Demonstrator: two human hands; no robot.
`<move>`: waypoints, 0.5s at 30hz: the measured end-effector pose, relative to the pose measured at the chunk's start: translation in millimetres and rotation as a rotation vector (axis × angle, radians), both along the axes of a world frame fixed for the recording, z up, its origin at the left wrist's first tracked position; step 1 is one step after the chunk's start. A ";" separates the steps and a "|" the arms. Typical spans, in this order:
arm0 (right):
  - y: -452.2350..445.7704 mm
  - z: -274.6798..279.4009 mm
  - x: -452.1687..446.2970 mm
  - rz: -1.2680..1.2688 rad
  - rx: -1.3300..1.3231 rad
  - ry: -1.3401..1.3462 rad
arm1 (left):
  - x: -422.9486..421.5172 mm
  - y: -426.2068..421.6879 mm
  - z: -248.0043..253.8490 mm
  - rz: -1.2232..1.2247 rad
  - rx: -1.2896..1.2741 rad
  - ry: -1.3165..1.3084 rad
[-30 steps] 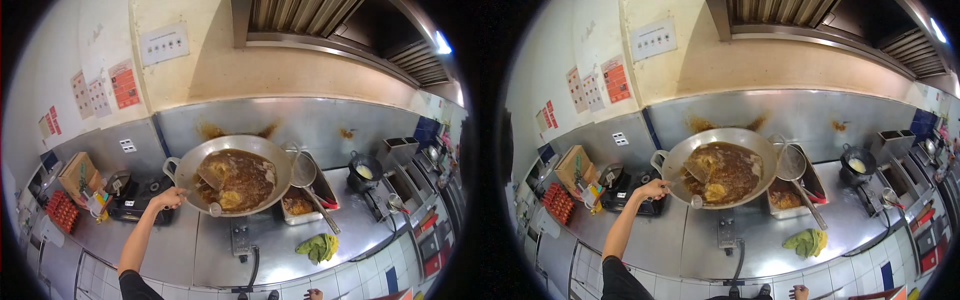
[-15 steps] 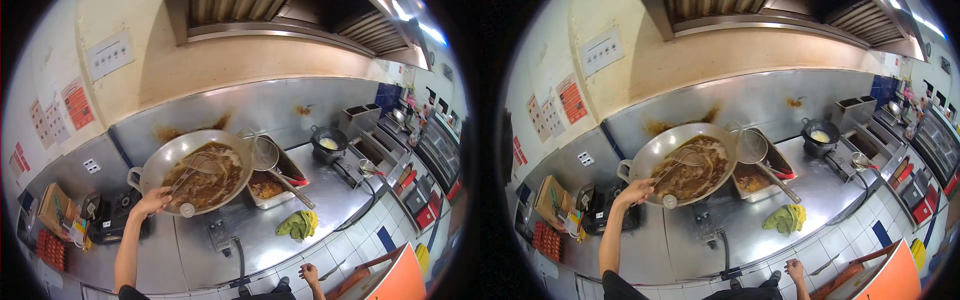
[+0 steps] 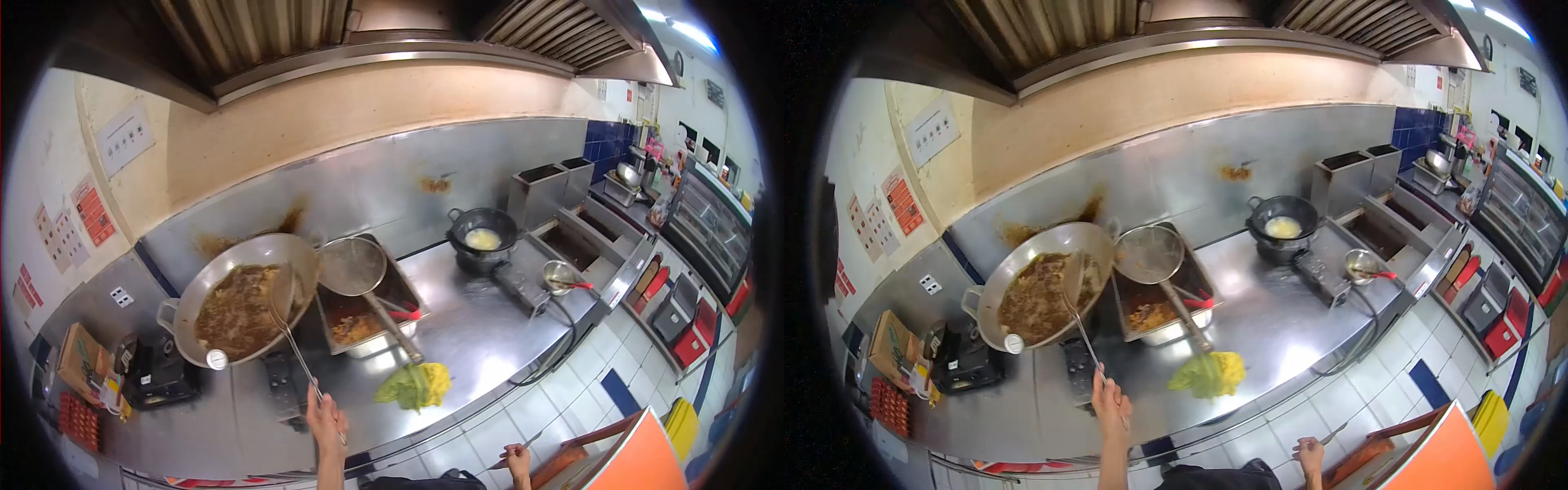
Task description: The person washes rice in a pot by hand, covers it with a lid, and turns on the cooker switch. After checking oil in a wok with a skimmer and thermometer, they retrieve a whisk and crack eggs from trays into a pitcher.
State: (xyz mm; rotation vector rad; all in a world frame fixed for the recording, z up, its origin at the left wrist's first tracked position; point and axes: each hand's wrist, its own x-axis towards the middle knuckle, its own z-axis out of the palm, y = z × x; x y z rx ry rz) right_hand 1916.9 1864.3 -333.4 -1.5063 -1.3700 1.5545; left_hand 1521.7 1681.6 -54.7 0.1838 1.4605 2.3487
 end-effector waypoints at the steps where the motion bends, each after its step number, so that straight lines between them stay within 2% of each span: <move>1: 15.3 2.9 12.6 -0.006 -0.043 0.018 | 5.7 23.6 6.5 -0.025 0.071 0.009; 3: 46.6 12.0 32.3 0.001 0.003 0.025 | 9.4 68.0 7.8 -0.078 0.096 0.035; 4: 64.0 13.7 40.3 -0.015 0.007 0.060 | 7.4 89.9 6.3 -0.147 0.237 -0.046; 5: 77.5 40.9 43.8 0.004 0.063 0.011 | 4.5 111.3 4.5 -0.220 0.373 -0.132; 7: 113.9 47.4 56.3 -0.047 0.043 0.095 | -4.5 156.5 -2.2 -0.248 0.328 -0.195; 9: 155.9 36.3 68.7 -0.087 0.112 0.140 | -33.7 196.0 -43.4 -0.333 0.420 -0.228; 10: 177.6 38.9 76.6 -0.083 0.122 0.089 | -63.6 216.8 -68.4 -0.434 0.329 -0.132; 11: 199.3 38.1 83.9 -0.109 0.157 0.086 | -91.5 231.7 -93.0 -0.393 0.387 -0.308; 12: 219.5 36.8 93.7 -0.130 0.181 0.130 | -139.2 242.9 -128.2 -0.664 0.389 -0.201; 13: 244.2 37.4 107.5 -0.132 0.211 0.176 | -144.0 264.2 -123.3 -0.416 0.299 -0.288; 14: 270.3 36.9 122.7 -0.192 0.236 0.169 | -187.7 270.6 -155.6 -0.491 0.352 -0.269; 15: 296.3 33.7 132.2 -0.210 0.121 0.102 | -196.5 278.1 -147.5 -0.326 0.200 -0.228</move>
